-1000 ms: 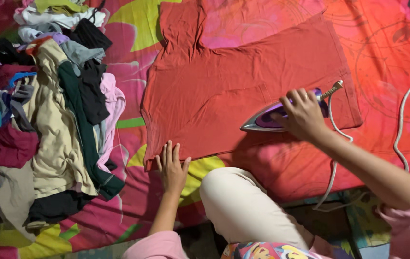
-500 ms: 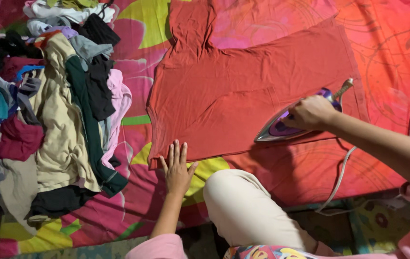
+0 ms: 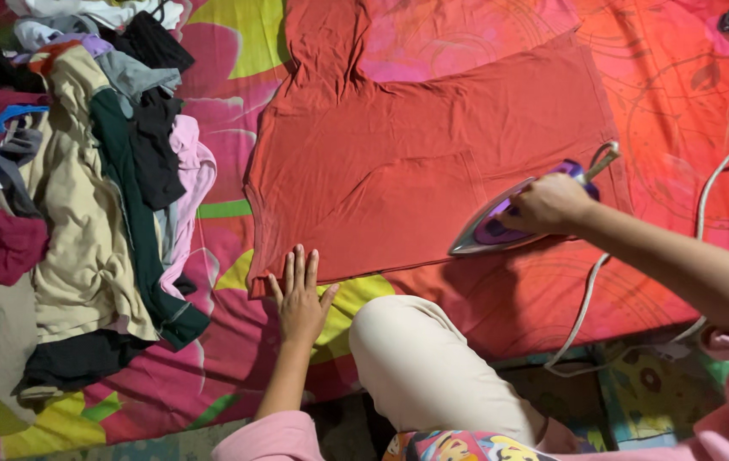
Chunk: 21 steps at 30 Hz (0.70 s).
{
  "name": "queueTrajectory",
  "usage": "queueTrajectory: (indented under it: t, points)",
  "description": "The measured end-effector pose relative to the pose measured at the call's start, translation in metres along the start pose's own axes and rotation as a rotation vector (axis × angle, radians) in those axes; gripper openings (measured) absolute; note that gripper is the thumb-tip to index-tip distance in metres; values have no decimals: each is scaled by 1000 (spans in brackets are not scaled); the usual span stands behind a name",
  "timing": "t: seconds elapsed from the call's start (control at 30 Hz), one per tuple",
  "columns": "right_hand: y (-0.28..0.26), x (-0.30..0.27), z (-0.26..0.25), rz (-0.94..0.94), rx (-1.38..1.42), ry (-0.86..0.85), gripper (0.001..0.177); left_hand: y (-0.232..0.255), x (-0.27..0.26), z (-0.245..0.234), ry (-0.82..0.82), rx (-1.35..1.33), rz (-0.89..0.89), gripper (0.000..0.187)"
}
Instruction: The person irons a red long-sleeved shirt laid out on a bed. They use a purple iron to smooth the sleeves and body, then fold the shirt in half and iron the folded edges.
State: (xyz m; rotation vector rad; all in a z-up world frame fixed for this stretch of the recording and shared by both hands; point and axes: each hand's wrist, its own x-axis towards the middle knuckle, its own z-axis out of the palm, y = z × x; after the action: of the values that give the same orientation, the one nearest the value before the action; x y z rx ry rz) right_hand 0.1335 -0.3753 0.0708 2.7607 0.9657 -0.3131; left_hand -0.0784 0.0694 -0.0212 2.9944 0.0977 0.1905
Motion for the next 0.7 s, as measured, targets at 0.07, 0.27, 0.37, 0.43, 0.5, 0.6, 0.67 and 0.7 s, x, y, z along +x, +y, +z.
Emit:
queueTrajectory:
  t: [0.07,0.27,0.37,0.43,0.5,0.6,0.67,0.7]
  points:
    - [21,-4,0,38,18,-1,58,-3,2,-2,-15,10,-13,83]
    - [62,-32,-44,387,84,16,66,-13,-4,0,39,-42,-82,86]
    - [38,-29,-77,382,168,122,65,-20,-4,2,126,-88,-155,85]
    - [8,-10,-90,373,296,-3,67,-22,1,4,131,-76,-221,85]
    - [-45,18,-82,238,202,11,65,-24,2,4,97,-80,-242,86]
    - [-116,42,-58,60,235,122,67,-27,0,5,85,-67,-253,88]
    - [-136,41,-44,32,207,134,68,-30,-1,4,91,-45,-258,91]
    - [-135,33,-42,39,213,129,68,-29,-2,3,92,-41,-265,92]
